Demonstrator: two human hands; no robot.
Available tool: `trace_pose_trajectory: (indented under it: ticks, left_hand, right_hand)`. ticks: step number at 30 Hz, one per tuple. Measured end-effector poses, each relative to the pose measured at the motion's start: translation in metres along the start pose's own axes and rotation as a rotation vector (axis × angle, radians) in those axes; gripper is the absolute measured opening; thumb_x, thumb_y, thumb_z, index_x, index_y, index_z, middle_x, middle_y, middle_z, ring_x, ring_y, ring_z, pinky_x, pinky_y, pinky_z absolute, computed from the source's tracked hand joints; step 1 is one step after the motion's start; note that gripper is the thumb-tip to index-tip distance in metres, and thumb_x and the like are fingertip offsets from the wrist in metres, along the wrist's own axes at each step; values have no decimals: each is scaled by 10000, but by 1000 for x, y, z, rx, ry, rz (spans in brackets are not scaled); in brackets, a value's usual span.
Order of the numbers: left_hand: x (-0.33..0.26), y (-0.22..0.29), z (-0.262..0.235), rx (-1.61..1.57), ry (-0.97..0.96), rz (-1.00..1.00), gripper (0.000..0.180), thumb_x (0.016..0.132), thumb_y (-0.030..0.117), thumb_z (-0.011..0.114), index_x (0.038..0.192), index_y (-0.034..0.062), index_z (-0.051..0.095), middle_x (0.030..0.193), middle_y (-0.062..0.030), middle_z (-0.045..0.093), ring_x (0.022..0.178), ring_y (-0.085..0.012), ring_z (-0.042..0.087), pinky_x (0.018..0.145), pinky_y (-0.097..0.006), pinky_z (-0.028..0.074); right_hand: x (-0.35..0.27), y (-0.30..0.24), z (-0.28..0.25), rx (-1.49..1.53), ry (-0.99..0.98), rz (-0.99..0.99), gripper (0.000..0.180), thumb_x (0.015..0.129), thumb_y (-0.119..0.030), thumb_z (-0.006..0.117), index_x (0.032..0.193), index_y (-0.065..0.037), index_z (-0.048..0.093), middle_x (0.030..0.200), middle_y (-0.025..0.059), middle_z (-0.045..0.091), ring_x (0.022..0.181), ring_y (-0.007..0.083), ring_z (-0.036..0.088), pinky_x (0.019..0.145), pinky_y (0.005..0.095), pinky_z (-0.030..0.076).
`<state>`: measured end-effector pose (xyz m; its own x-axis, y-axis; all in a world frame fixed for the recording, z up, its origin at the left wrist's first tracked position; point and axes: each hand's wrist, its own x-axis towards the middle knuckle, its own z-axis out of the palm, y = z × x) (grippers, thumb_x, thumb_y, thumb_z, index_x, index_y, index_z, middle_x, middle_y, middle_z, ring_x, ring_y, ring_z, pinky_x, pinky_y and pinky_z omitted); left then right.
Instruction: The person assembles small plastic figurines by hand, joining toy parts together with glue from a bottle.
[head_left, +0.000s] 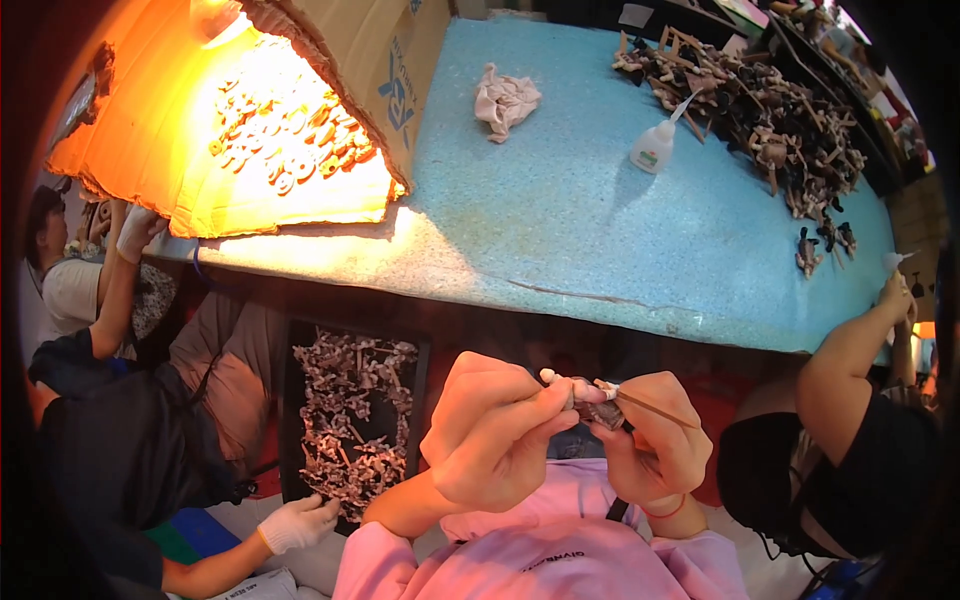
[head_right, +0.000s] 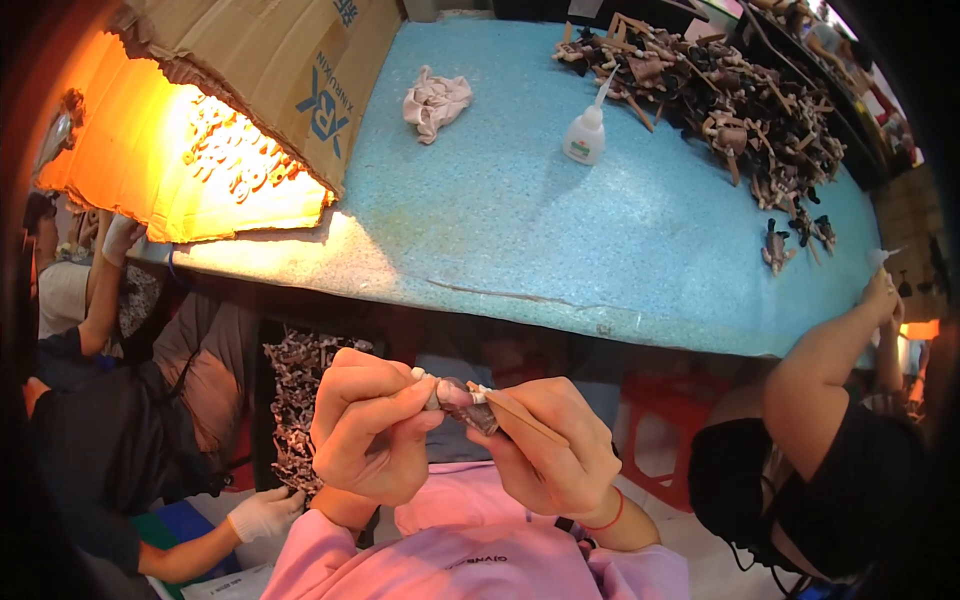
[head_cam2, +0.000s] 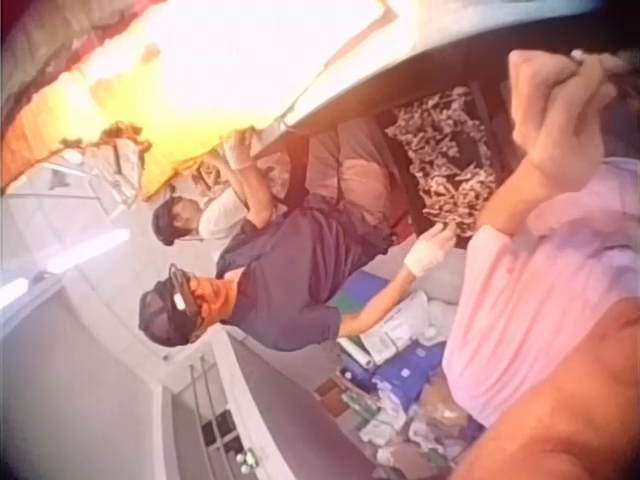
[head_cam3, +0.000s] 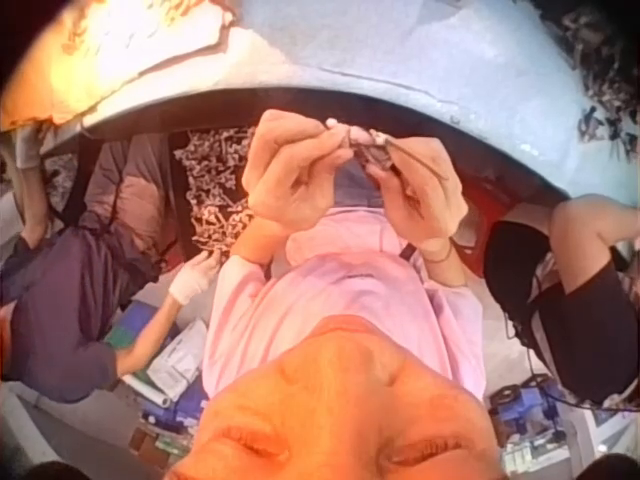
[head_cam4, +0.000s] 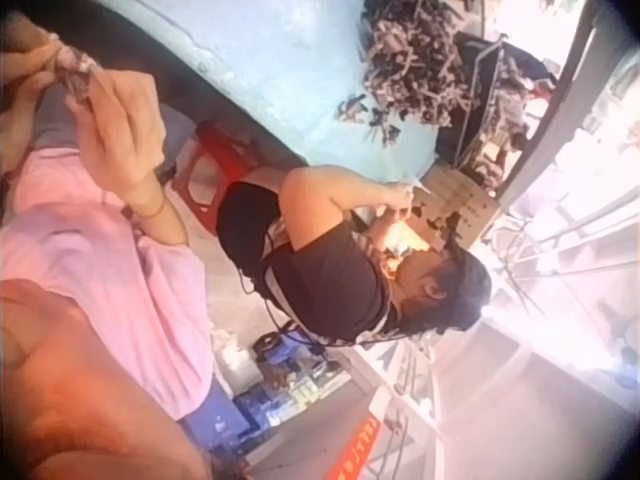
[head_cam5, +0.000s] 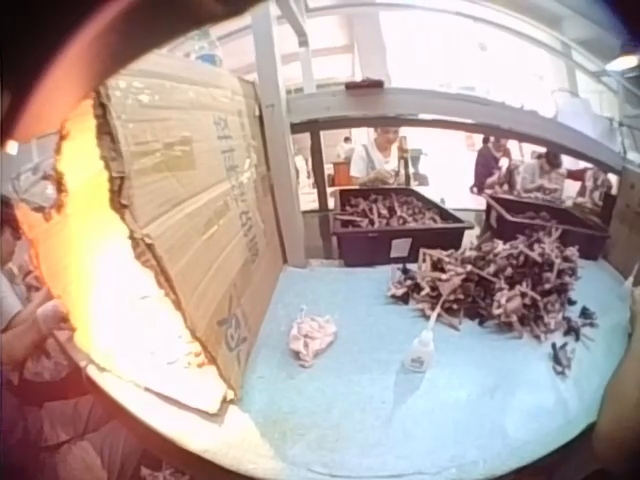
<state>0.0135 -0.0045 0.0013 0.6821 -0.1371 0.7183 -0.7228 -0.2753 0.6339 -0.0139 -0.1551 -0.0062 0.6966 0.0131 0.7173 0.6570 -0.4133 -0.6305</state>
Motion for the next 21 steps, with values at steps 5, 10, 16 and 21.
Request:
trace_pose_trajectory:
  ticks: [5,10,16,21]
  left_hand:
    - [1,1,0,-38,-16,1,327,584,-28,734,897,-34,640,770,-72,562,623,-186,505,534,-279,404]
    - [-5,2,1,22,-8,135,369,538,-41,729,893,-71,630,792,-87,558,629,-200,506,513,-287,411]
    - [-9,-1,-2,41,-46,178,362,534,-49,726,877,-94,620,805,-94,547,628,-212,499,502,-295,409]
    - [-11,-4,-2,28,-35,104,309,575,-39,724,866,-76,626,798,-91,544,619,-213,497,512,-297,411]
  right_hand:
    - [-5,1,-2,-29,-2,-29,361,585,61,743,911,59,588,820,156,605,632,243,586,520,292,474]
    - [-10,-2,-3,-49,-4,-40,365,572,64,739,907,58,594,817,150,605,642,243,588,525,291,471]
    - [-17,-2,3,26,33,40,342,584,91,708,907,67,597,825,156,608,641,244,583,532,294,467]
    - [-15,-4,5,-16,16,48,301,603,97,698,885,86,594,818,169,615,611,239,580,508,279,461]
